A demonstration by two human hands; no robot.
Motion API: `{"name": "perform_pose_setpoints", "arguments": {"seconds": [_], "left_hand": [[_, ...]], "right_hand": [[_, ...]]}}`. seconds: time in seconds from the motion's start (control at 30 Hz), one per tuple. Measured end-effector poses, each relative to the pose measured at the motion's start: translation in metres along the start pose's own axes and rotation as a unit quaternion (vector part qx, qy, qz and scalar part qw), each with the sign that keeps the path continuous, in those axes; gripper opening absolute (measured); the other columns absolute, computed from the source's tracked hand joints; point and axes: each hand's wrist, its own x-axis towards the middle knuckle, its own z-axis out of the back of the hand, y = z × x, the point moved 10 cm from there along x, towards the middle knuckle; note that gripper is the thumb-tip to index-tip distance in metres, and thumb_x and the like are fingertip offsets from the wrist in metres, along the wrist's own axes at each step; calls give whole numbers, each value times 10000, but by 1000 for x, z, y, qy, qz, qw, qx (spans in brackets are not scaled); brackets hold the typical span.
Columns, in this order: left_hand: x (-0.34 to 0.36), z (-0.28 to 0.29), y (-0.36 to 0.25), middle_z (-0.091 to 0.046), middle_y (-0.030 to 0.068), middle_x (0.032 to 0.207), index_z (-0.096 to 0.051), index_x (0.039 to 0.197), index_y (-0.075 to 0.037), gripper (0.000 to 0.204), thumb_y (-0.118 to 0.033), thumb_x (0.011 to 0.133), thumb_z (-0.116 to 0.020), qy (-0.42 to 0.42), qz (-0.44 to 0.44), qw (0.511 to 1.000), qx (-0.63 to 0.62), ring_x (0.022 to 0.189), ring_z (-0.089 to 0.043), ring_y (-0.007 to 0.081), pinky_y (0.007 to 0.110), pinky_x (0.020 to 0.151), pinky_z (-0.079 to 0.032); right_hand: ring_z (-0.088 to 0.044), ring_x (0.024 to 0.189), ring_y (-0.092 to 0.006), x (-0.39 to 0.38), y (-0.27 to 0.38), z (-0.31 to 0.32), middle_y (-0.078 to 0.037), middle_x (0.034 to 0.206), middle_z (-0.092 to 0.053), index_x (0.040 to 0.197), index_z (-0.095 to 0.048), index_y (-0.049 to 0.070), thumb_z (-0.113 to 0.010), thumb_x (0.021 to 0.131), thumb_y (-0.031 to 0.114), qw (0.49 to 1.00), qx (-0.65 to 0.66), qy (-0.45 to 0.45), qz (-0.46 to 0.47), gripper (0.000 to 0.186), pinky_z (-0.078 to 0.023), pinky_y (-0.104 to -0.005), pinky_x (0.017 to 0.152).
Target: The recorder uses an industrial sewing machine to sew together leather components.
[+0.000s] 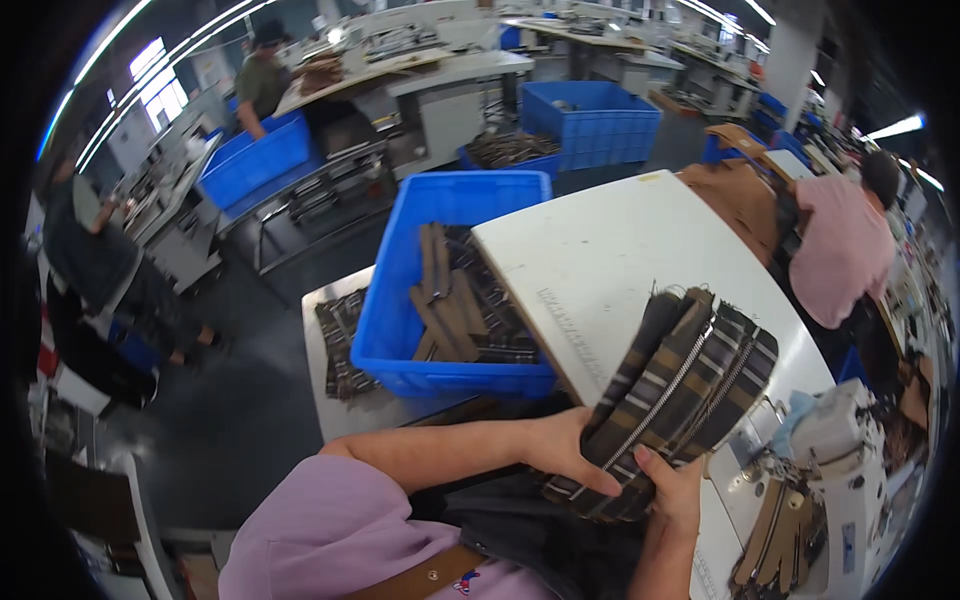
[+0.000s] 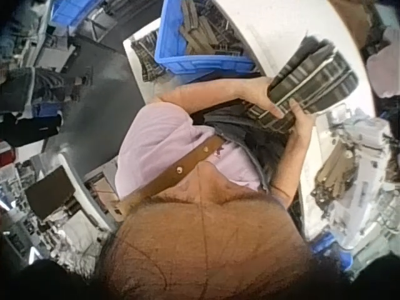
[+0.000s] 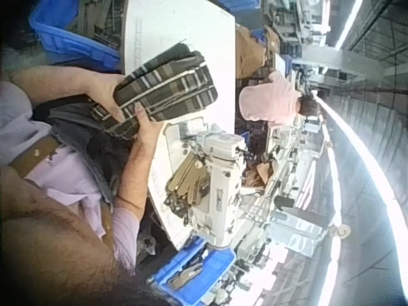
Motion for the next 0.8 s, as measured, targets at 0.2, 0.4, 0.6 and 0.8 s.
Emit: {"name": "perform_pose_setpoints", "arguments": {"seconds": [0.2,0.4,0.6,0.8], "left_hand": [[-65,21,36,-678,96,1245,-590,1337,-39,559,-138,849,-843,-132,-63,980,-131,1165,-618,181,370,1027,-496],[-150,64,14,-647,78,1333,-578,1379,-31,631,-6,805,-839,-259,-130,947,-139,1228,-596,194,381,1054,-484],[-263,120,28,-680,79,1268,-608,1343,-35,602,29,789,-833,-381,-130,898,-176,1179,-637,209,401,999,-532],[-350,166,32,-699,87,1243,-644,1300,-35,517,-21,814,-822,-486,-116,822,-274,1127,-677,230,393,974,-550]], "right_hand": [[-631,1158,-250,-17,-32,-65,-127,1266,-638,1385,-505,-23,-797,812,83,993,-102,54,-24,651,-487,-387,1035],[-657,1063,-178,-24,-29,-185,-107,1193,-680,1276,-600,-38,-796,808,26,967,-135,214,40,512,-522,-336,948],[-576,1231,-228,-33,-67,-305,-179,1381,-556,1480,-348,-44,-863,805,117,931,-128,339,35,865,-464,-365,1049],[-553,1304,-326,-50,-107,-386,-235,1467,-505,1559,-258,-38,-683,982,209,855,-182,484,34,758,-426,-424,1092]]}}
